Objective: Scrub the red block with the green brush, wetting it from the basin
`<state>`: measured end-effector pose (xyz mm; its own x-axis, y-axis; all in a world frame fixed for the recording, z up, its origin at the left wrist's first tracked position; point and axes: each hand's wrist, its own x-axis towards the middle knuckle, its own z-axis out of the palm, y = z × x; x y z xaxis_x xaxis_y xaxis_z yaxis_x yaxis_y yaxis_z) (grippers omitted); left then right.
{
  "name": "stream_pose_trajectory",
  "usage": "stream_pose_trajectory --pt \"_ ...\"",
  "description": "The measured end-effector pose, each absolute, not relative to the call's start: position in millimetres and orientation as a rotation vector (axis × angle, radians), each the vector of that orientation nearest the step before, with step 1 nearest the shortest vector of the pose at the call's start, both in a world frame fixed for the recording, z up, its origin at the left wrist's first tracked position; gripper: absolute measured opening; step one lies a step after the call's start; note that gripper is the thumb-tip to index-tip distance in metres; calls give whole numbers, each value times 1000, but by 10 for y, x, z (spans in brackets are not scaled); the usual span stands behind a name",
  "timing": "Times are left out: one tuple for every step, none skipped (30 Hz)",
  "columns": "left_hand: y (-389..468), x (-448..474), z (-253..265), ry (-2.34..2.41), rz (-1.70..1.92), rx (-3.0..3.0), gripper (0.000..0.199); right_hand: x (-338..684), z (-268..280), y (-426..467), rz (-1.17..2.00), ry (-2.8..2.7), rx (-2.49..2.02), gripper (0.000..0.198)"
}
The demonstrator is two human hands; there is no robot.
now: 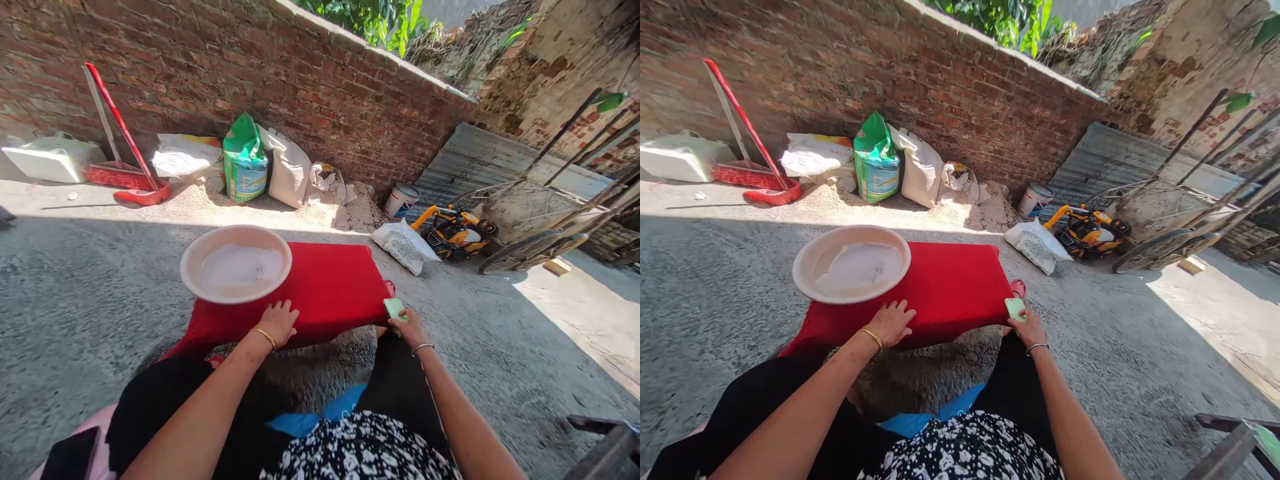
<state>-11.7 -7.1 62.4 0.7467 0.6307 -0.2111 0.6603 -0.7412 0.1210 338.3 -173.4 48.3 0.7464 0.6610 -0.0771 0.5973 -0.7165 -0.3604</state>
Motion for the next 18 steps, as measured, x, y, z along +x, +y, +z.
stream_pose_trajectory --pt "-62 -113 623 1020 -236 2756 34 3437 537 -1766 254 -898 -2690 29" --pt "-48 -105 623 1017 -231 2759 33 3429 578 -1768 222 -872 -2712 30" --pt "-32 -93 626 1020 -229 2762 32 3361 603 -1740 198 -896 -2701 31" --pt "-17 -77 630 1029 -225 2767 31 3239 609 -1683 185 -961 -2659 32" --pt "-2 -59 634 1041 -221 2774 30 3070 598 -1600 191 -1054 -2601 32" --pt "9 -40 638 1056 -217 2783 29 2868 572 -1497 213 -1162 -2538 32" --pt "17 -21 642 1071 -215 2791 28 2648 536 -1379 237 -1273 -2475 33" --pt "22 -5 645 1086 -214 2799 27 2428 496 -1253 257 -1399 -2406 34" --pt "24 8 645 1099 -217 2807 27 2226 456 -1126 260 -1526 -2333 35" --pt "25 15 643 1112 -216 2814 26 2059 420 -1007 251 -1641 -2264 36" --pt "26 17 639 1125 -210 2820 25 1943 392 -901 234 -1726 -2210 36" --pt "26 14 632 1138 -196 2822 25 1887 372 -816 223 -1768 -2181 36" --pt "26 8 622 1149 -175 2821 25 1897 362 -756 232 -1777 -2178 36" --pt "25 2 611 1159 -150 2816 24 1974 360 -723 261 -1750 -2200 35" --pt "22 -4 600 1168 -123 2809 23 2111 366 -720 296 -1692 -2244 34" --pt "15 -6 589 1175 -99 2802 23 2300 380 -744 327 -1616 -2301 33" --pt "5 -4 579 1179 -80 2798 23 2528 399 -793 343 -1532 -2362 32" --pt "-8 3 572 1179 -65 2799 23 2778 424 -862 341 -1449 -2420 32"
